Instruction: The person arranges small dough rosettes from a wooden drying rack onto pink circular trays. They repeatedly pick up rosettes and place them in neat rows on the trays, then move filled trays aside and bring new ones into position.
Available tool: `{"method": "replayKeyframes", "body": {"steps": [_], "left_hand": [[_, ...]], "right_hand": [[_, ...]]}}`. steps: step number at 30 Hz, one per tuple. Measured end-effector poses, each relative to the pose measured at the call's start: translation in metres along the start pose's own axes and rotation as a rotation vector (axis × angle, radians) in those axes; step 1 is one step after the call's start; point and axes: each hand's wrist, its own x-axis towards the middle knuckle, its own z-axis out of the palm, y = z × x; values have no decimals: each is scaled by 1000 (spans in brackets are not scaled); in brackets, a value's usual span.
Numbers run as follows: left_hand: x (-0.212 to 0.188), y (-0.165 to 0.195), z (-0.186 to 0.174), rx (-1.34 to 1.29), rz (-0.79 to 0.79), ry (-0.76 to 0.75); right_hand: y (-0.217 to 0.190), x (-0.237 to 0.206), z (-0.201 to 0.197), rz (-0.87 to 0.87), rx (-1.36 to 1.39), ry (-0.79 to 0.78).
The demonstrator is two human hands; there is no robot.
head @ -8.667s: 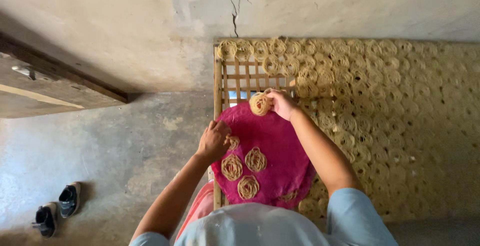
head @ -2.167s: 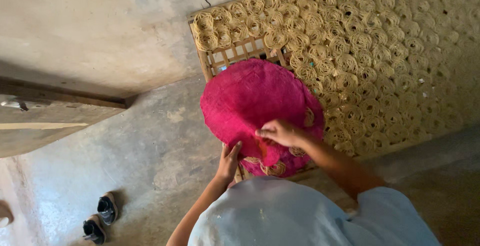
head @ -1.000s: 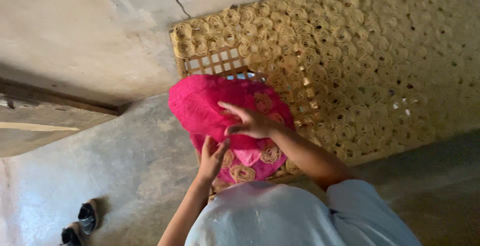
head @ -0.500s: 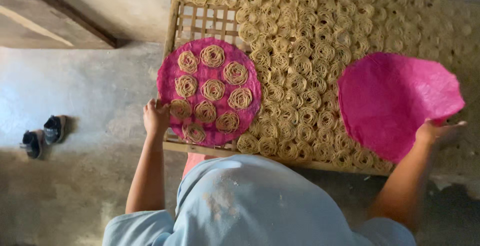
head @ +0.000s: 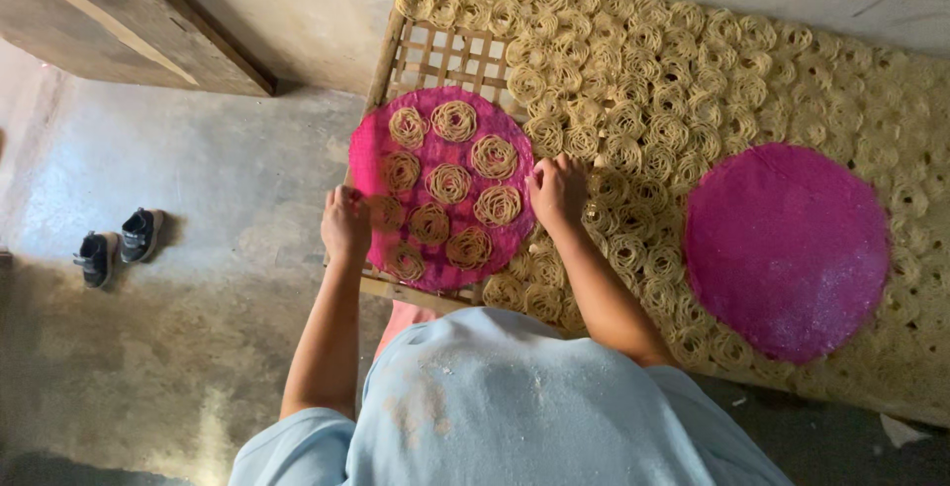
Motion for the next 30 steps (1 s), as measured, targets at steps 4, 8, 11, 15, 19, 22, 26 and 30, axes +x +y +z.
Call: {"method": "replayKeyframes", "body": {"steps": [4,8,11,15,19,22,26,30], "left_hand": [[-8,10,-9,-133,2,-9],[-6,39,-30,-327,224,65],[-7,79,-28,-478,163,-61],[-31,149,17,-944,66,-468],[-67,190,67,-713,333,-528],[-83,195,82,-696,375,-594],[-85,183,87,-718,355,-661],[-80,178,101,-758,352,-724]], "right_hand": [[-7,-4,24,-62,109,152],[0,-11,30,-92,388,288],[43,-21,-14,-155,462,430],[142,-65,-119,160,384,329],[187,-104,-159,174,-256,517],[172,-105,-130,171,-139,464],[121,-75,-58,98,134,152],[96,-43,-41,277,99,88]]}}
